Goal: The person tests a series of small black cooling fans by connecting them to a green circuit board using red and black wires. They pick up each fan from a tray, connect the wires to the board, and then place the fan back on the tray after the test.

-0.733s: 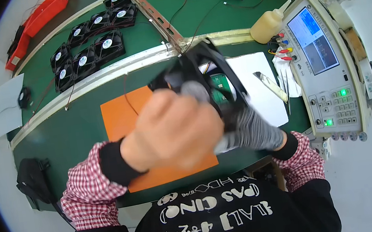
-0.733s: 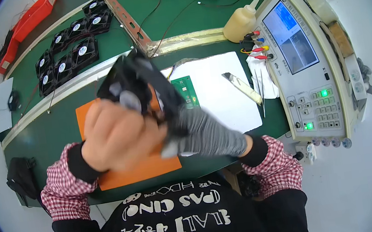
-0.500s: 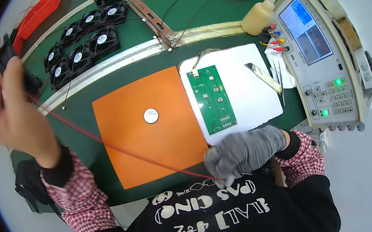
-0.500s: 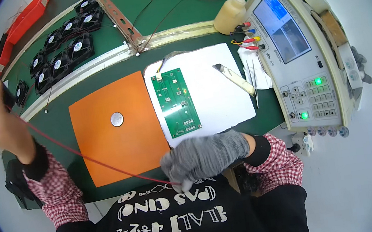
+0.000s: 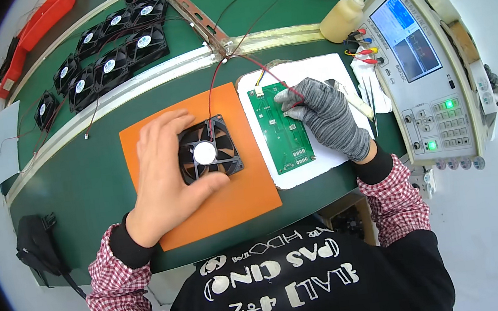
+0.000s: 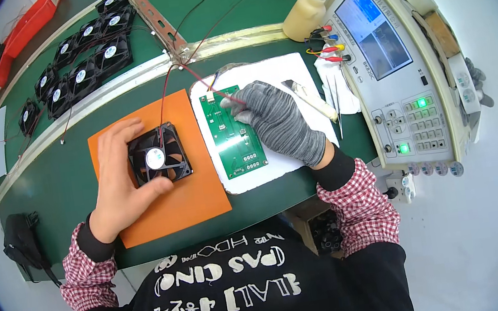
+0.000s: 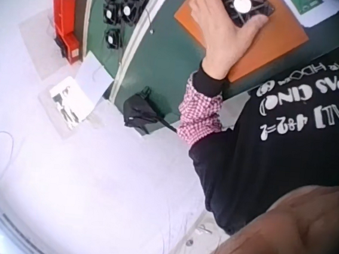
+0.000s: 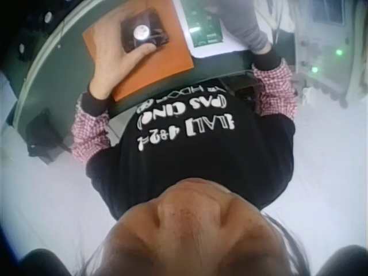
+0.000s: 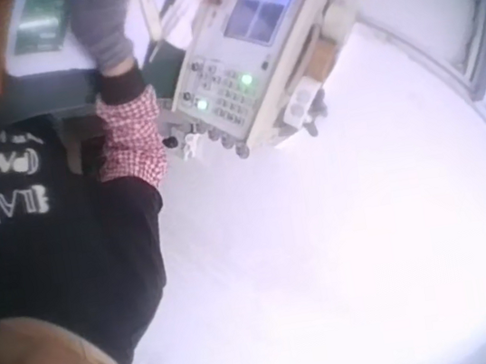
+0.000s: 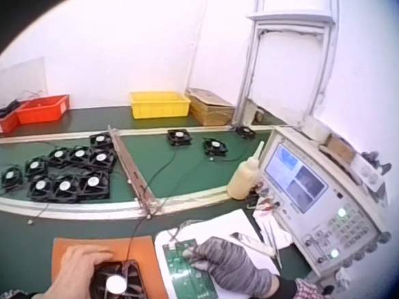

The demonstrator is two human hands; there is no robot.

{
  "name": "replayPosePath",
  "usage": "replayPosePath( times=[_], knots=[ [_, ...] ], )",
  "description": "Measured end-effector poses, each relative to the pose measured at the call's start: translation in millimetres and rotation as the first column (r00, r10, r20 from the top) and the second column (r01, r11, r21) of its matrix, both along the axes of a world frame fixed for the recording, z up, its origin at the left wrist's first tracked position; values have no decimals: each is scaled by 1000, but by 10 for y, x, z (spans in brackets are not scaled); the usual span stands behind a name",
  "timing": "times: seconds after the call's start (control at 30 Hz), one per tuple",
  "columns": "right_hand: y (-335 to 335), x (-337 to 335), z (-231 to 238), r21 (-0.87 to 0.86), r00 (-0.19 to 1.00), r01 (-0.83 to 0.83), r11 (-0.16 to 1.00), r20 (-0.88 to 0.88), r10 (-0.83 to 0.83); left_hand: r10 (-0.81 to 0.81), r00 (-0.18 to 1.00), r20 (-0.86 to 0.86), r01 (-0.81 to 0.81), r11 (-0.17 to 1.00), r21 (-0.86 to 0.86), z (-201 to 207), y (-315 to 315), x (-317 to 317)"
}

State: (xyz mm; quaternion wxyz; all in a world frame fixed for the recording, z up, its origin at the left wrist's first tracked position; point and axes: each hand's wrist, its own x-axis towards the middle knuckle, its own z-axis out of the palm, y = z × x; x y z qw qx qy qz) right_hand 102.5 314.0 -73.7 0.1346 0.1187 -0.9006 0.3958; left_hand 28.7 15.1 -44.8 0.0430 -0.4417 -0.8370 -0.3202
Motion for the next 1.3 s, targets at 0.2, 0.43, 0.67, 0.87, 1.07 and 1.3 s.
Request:
replayPosePath(
  times=[0.2,0.43,0.67,0.87,1.07,1.3],
  knots=[
    [8,-48,29,331,987,-87,940,-102,127,-24,996,-87,15,994,-113,-82,101,66],
    [66,-44,-84,6,1000,-6,1000,-28,6,-418,893,-168,450,825,343,436,-260,384],
    [60,-69,-99,-15,992,-61,998,-109,59,-809,-460,366,-223,505,834,497,-297,374],
    [91,-46,-105,-14,989,-68,998,-132,65,27,990,136,-50,984,170,794,-366,621],
    [-29,-133,-124,-36,983,-129,991,-134,123,382,454,-805,5,903,431,581,61,464],
    [94,9,-82,-220,997,30,975,-60,-44,304,746,-592,-227,953,203,260,869,-1001]
  ],
)
